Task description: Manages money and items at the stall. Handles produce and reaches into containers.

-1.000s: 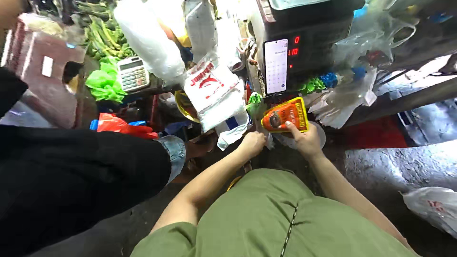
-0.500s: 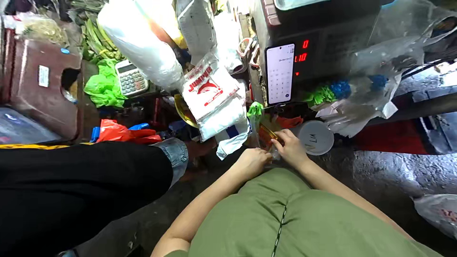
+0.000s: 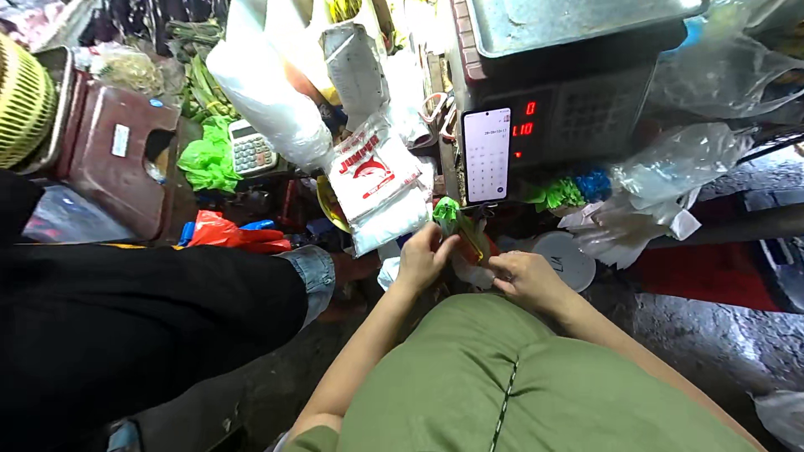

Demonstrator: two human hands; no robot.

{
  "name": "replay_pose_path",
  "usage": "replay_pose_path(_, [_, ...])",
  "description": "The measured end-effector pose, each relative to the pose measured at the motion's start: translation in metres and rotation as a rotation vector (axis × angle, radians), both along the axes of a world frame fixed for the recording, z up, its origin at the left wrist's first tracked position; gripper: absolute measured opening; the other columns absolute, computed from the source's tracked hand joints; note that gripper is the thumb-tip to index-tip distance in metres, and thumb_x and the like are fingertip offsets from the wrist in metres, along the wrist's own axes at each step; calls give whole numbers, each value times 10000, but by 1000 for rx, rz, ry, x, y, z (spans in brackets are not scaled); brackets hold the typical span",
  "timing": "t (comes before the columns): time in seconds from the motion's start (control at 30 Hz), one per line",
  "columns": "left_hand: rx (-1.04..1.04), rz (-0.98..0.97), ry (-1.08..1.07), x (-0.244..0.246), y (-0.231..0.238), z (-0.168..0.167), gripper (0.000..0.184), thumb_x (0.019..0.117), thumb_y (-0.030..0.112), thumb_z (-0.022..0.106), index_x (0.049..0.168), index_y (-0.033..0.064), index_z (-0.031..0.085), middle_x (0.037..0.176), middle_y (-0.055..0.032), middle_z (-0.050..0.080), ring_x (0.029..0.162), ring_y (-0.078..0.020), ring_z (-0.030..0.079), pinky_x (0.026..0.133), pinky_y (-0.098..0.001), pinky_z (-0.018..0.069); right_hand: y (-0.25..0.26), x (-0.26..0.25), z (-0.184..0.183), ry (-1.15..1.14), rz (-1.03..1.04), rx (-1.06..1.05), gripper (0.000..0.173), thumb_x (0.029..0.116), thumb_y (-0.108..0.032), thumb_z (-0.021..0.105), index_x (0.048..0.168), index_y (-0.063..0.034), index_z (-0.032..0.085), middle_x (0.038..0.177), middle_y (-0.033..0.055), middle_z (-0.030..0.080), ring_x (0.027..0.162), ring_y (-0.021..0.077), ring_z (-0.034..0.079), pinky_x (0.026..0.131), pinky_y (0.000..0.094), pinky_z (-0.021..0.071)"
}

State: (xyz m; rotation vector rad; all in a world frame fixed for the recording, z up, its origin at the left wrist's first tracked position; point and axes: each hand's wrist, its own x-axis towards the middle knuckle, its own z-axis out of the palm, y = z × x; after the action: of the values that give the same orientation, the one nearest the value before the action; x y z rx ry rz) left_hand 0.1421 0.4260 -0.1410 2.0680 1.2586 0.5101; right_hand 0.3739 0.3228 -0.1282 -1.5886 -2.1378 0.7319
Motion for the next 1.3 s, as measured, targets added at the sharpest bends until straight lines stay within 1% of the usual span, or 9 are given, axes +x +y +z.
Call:
replay_pose_path(0.13, [-38, 88, 108, 14, 25, 0, 633, 863, 294, 788, 1373, 1, 554, 1138, -186, 666, 893, -309, 689, 804, -513, 583, 5, 5, -5, -6, 75, 113, 161, 921, -196, 644, 904, -44, 697, 793, 125, 683, 790, 314, 705, 706, 499, 569])
replay_pose_path(0.3, [-22, 156, 228, 28, 35, 3, 249, 943, 157, 631, 1150, 65, 736, 1153, -143, 702, 1019, -327, 695, 871, -561, 549, 16, 8, 0, 20, 54, 376, 323, 1013, -312, 546, 803, -87, 642, 655, 60, 588, 647, 244, 627, 602, 404, 521])
replay_pose_path(0.47, [-145, 316, -225, 19, 41, 14, 162, 940, 76, 631, 1044, 21, 742, 999, -102, 650, 776, -151, 620, 707, -340, 547, 25, 5, 42, 260, 0, 454, 338, 1035, -311, 579, 806, -71, 644, 643, 43, 559, 634, 183, 555, 615, 337, 466])
replay_pose_path(0.53, [-327, 302, -434, 15, 45, 26, 160, 1006, 55, 548, 1055, -8, 686, 1004, -89, 636, 836, -134, 613, 765, -333, 541, 28, 2, 52, 312, 17, 474, 328, 1033, -318, 600, 820, -74, 651, 655, 35, 568, 647, 165, 550, 637, 322, 465])
replay_pose_path(0.7, [-507, 90, -650, 4, 44, 51, 246, 992, 61, 381, 863, 100, 587, 835, 43, 595, 792, -50, 572, 776, -276, 503, 36, -12, 49, 362, 44, 450, 254, 1022, -340, 602, 970, -110, 698, 852, 28, 688, 846, 164, 621, 808, 355, 498])
replay_pose_path(0.8, [-478, -219, -499, 2, 14, 60, 243, 1002, 57, 402, 990, 17, 641, 941, 15, 634, 877, -33, 602, 822, -264, 521, 37, -19, 38, 435, 35, 318, 341, 1009, -360, 621, 1171, -65, 680, 1140, 96, 704, 1084, 207, 658, 960, 442, 544])
replay_pose_path(0.97, [-454, -265, -575, 5, -26, 49, 178, 1033, 94, 516, 1136, -18, 608, 997, -32, 654, 903, -54, 633, 853, -270, 544, 46, -15, 42, 378, 74, -36, 416, 959, -209, 674, 1302, -3, 556, 1036, 116, 721, 942, 225, 726, 871, 438, 609])
replay_pose_path(1.17, [-264, -231, -430, -1, -25, 23, 180, 1000, 97, 590, 1121, -10, 670, 1007, -84, 729, 921, -133, 708, 874, -348, 592, 42, 0, 15, 197, 232, -356, 383, 1037, -310, 577, 966, 28, 742, 978, 191, 679, 1048, 350, 618, 1004, 488, 455])
replay_pose_path(1.3, [-141, 134, -139, 6, 3, 48, 514, 944, 408, 707, 1294, 43, 615, 1086, -74, 728, 915, -175, 726, 823, -401, 618, 24, 8, -3, 333, 13, -246, 315, 924, -254, 650, 766, 1, 747, 1003, 153, 698, 1074, 322, 609, 970, 495, 476])
